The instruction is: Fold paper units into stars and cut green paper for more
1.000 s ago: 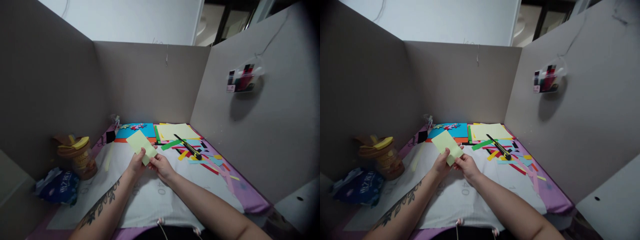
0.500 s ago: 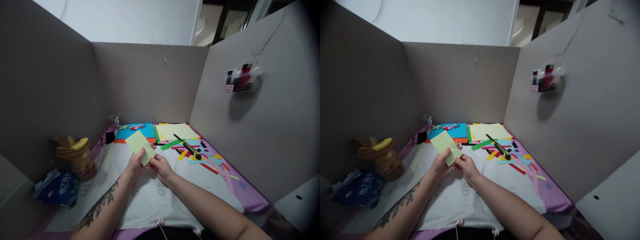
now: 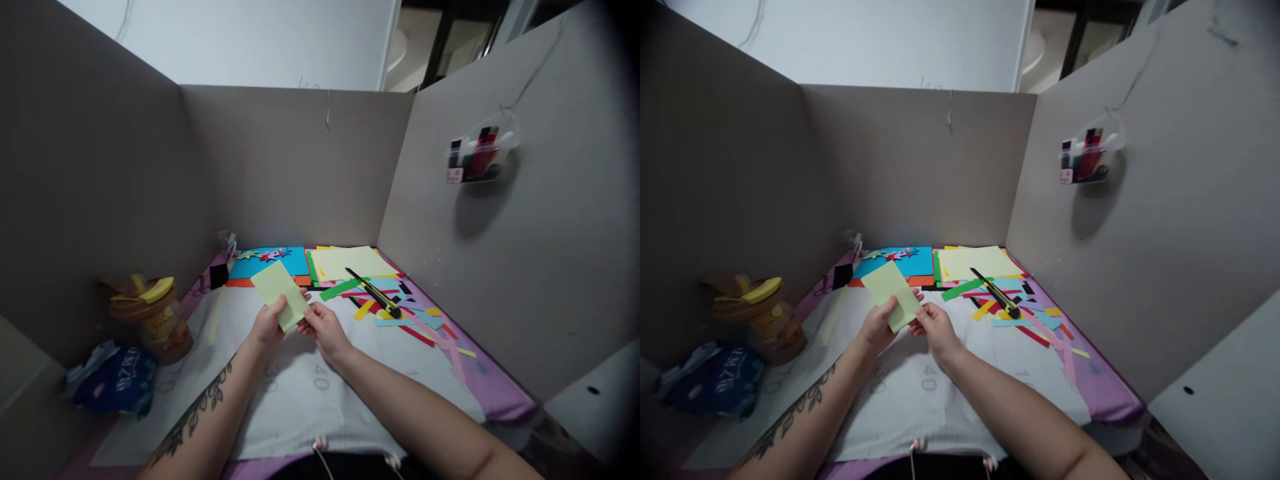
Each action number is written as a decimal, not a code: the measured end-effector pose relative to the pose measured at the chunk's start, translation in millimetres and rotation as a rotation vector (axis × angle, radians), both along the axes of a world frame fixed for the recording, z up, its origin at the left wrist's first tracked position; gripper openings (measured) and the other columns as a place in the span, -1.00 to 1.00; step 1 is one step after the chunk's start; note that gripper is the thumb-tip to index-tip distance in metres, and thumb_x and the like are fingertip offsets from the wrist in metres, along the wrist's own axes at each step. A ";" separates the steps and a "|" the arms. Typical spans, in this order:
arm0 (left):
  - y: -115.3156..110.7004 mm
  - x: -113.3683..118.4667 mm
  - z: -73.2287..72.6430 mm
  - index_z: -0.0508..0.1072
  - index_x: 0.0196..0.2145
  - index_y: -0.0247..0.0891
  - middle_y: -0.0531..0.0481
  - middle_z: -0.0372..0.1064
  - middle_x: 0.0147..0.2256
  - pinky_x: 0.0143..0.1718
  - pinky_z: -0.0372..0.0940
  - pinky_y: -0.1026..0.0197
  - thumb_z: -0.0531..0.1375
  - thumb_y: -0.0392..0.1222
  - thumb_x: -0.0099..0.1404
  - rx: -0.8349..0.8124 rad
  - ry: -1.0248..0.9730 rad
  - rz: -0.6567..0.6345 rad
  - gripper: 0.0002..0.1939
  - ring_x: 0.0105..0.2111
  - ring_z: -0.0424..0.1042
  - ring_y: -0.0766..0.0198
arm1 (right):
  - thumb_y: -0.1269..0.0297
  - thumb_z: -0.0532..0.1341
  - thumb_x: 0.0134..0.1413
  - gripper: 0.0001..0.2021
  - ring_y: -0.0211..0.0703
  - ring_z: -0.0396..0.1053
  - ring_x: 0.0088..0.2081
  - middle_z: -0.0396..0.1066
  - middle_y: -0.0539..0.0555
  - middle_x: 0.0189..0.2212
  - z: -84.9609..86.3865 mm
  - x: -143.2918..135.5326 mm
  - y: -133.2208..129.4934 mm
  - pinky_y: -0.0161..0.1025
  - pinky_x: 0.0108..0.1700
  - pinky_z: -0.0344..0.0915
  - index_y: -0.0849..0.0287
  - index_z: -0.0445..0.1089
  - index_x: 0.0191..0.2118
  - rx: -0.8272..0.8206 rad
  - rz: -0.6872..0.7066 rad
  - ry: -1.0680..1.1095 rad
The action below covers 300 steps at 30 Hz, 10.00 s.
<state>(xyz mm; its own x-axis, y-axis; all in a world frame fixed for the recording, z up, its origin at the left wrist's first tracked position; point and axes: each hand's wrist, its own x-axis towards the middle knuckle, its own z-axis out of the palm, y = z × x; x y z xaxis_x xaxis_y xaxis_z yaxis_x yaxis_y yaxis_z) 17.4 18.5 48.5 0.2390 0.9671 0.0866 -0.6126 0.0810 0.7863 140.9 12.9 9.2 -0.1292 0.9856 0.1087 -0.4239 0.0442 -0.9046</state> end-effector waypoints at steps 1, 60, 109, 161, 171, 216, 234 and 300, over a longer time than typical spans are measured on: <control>0.8 -0.8 0.0 0.35 0.01 -0.35 -0.23 0.44 -0.12 -0.14 0.33 0.07 0.24 -0.05 0.12 -0.002 0.004 -0.018 -0.47 -0.09 0.41 -0.03 | 0.03 0.28 -0.12 -0.68 -0.33 0.30 -0.59 0.36 -0.04 -0.61 0.5 1.1 0.3 -0.38 -0.52 0.15 0.19 0.25 -0.51 0.006 -0.020 -0.022; 13.5 -19.8 -4.7 0.50 -0.55 -0.31 0.07 0.31 -0.66 -0.59 0.08 0.36 0.25 -0.12 0.01 0.165 0.856 0.294 -0.82 -0.63 0.24 0.37 | 0.21 0.26 -0.19 -0.82 -0.33 0.14 -0.56 0.24 -0.09 -0.60 5.8 39.9 31.8 -0.36 -0.50 0.06 0.19 0.30 -0.52 0.183 -0.213 -0.401; 9.3 1.8 -13.8 0.20 -0.63 -0.26 0.05 0.38 -0.62 -0.41 0.27 0.26 0.32 -0.15 -0.07 0.104 0.494 0.461 -0.68 -0.51 0.41 0.29 | 0.29 0.33 -0.18 -0.74 -0.39 0.28 -0.54 0.23 -0.15 -0.61 7.4 16.0 18.5 -0.32 -0.36 0.36 0.17 0.18 -0.54 0.145 -0.341 0.100; 25.6 -18.0 -35.7 0.38 -0.71 -0.28 0.10 0.22 -0.69 -0.60 -0.03 0.34 0.20 -0.17 -0.07 0.342 1.063 0.263 -0.83 -0.62 0.14 0.36 | 0.32 0.20 -0.13 -0.89 -0.21 0.28 -0.41 0.41 -0.03 -0.46 -5.0 32.9 28.9 -0.31 -0.35 0.16 0.14 0.43 -0.40 0.387 -0.193 -0.693; 23.8 -11.1 -38.5 0.53 -0.51 -0.30 0.01 0.44 -0.55 -0.54 0.13 0.32 0.20 -0.16 -0.07 0.298 0.997 0.212 -0.83 -0.55 0.30 0.29 | 0.25 0.26 -0.24 -0.89 -0.24 0.25 -0.53 0.35 -0.04 -0.60 -2.9 30.2 30.8 -0.32 -0.45 0.18 0.18 0.39 -0.54 0.164 -0.295 -0.358; 18.4 0.2 -31.1 0.39 -0.35 -0.28 0.04 0.37 -0.42 -0.44 0.25 0.31 0.25 0.07 0.02 -0.086 0.361 0.173 -0.63 -0.45 0.35 0.34 | 0.32 0.14 -0.11 -0.87 -0.22 0.27 -0.44 0.38 -0.02 -0.51 -5.8 27.9 24.2 -0.32 -0.39 0.15 0.21 0.40 -0.43 0.269 -0.232 -0.752; 23.0 -1.4 -38.5 0.41 -0.30 -0.33 -0.02 0.42 -0.40 -0.42 0.25 0.30 0.19 -0.18 0.04 0.113 0.518 0.203 -0.76 -0.42 0.38 0.28 | 0.20 0.18 -0.03 -0.84 -0.22 0.29 -0.44 0.36 0.01 -0.49 2.7 37.7 26.4 -0.30 -0.38 0.21 0.19 0.37 -0.39 0.337 -0.288 -0.458; 22.6 -9.4 -32.7 0.33 -0.44 -0.27 0.06 0.28 -0.48 -0.41 0.20 0.33 0.12 -0.22 0.15 0.321 0.643 0.193 -0.93 -0.45 0.28 0.34 | 0.25 0.26 -0.08 -0.83 -0.09 0.41 -0.27 0.49 0.07 -0.34 12.6 48.0 21.2 -0.18 -0.19 0.31 0.12 0.51 -0.31 0.413 -0.142 -0.536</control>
<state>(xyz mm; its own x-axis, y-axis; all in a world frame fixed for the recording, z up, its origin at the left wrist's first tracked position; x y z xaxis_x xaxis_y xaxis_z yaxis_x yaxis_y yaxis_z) 8.0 41.2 15.8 0.1658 0.9478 0.2723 -0.0035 -0.2755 0.9613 188.9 34.1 21.9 -0.1424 0.8888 0.4357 0.1126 0.4518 -0.8850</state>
